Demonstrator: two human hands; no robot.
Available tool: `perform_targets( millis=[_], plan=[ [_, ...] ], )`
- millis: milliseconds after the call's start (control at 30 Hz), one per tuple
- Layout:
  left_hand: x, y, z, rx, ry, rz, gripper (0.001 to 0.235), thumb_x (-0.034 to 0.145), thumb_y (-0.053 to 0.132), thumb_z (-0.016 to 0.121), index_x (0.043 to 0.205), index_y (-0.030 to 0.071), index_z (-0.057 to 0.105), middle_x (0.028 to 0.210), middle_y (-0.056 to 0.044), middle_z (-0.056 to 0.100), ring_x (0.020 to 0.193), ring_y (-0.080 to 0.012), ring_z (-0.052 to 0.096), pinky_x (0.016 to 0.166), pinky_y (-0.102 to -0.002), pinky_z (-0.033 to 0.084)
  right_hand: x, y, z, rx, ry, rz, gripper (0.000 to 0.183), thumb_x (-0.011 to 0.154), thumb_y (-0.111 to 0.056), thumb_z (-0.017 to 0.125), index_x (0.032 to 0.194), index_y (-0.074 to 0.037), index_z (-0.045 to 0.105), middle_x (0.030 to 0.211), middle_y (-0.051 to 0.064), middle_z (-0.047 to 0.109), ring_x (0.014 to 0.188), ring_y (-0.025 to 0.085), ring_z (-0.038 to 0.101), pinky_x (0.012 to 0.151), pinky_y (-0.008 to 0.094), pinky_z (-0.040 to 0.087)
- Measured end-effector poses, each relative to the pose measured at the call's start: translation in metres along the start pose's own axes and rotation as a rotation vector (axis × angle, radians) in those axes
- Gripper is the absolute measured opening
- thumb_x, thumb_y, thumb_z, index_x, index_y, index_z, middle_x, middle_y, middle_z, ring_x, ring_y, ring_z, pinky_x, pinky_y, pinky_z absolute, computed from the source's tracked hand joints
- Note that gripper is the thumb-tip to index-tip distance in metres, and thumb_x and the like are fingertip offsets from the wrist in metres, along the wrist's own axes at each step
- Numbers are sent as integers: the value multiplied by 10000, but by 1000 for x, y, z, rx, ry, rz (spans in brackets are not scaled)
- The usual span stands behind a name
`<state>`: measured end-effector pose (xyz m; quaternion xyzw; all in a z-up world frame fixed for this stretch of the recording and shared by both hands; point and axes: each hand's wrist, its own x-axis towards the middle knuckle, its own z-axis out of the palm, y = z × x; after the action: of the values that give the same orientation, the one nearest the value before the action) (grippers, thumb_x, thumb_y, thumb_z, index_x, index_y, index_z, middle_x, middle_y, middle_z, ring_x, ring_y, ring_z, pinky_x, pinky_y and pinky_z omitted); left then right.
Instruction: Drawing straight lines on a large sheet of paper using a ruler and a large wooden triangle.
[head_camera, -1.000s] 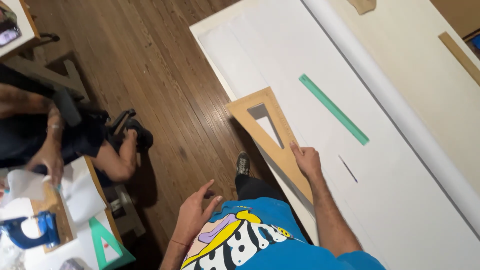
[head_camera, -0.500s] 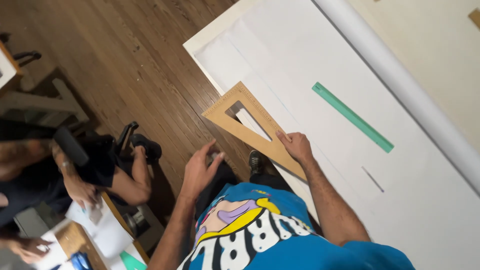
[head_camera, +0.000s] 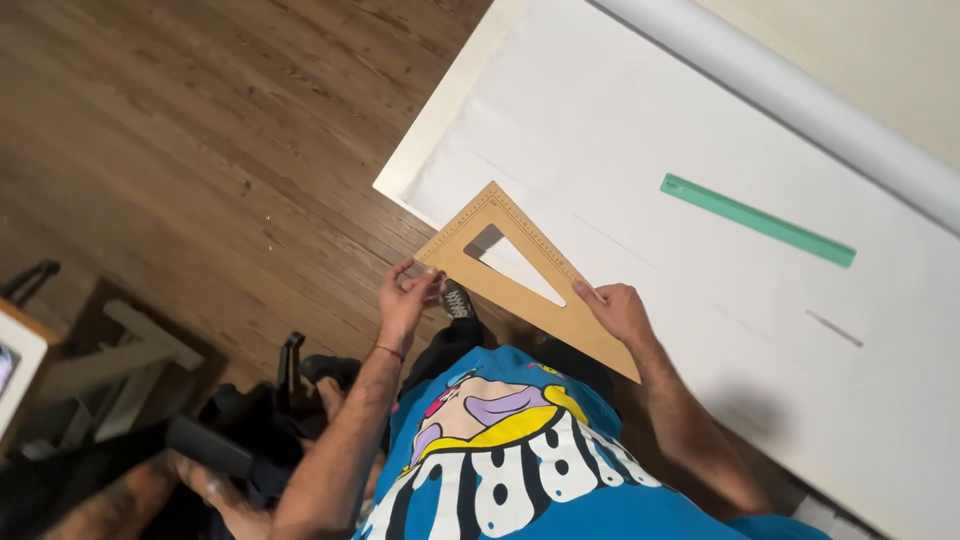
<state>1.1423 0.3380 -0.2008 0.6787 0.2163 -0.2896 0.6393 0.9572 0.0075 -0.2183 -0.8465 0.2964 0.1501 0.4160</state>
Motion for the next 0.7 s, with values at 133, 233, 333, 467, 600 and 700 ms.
perform_targets(
  millis=[133,233,333,467,600,700],
  plan=[
    [54,2,-27,-46,-56,-25,697,902,307,859,1446,17,534,1173,-161,568,977,-308,696,801,-512,673,-12,-29,39,83,198,-64,644,967,-500,688,540,-44,531,505,202,502,498,261,466,524,387,386],
    [15,98,1,2,-125,68,364,970,392,743,1008,47,632,754,-30,631,652,-159,726,581,-296,650,-24,-92,36,104,412,-235,514,955,-317,774,564,-121,504,560,117,513,552,284,567,547,322,433],
    [41,150,7,-141,-139,455,194,1040,300,703,979,153,592,653,44,543,568,-14,574,540,-143,451,2,-96,68,150,622,-460,500,978,-313,793,622,-138,489,581,20,417,572,235,552,572,263,440],
    [47,237,28,-86,-256,682,159,1056,260,705,1080,137,607,836,10,590,745,-82,594,697,-219,507,2,-174,89,238,491,-449,186,974,-312,782,883,-153,749,746,20,652,706,226,689,643,314,535],
    [35,269,54,36,-438,1067,255,1084,218,685,1260,46,617,1151,-88,674,1062,-202,636,949,-336,587,20,-206,135,391,233,-449,297,1021,-265,633,804,-68,679,722,65,599,680,199,568,637,363,420],
    [74,232,57,118,-438,1013,297,1082,227,638,1282,7,621,1173,-127,696,1111,-232,658,982,-368,602,29,-202,186,461,104,-301,426,1034,-341,595,682,-114,523,636,9,439,627,149,437,594,368,311]
  ],
)
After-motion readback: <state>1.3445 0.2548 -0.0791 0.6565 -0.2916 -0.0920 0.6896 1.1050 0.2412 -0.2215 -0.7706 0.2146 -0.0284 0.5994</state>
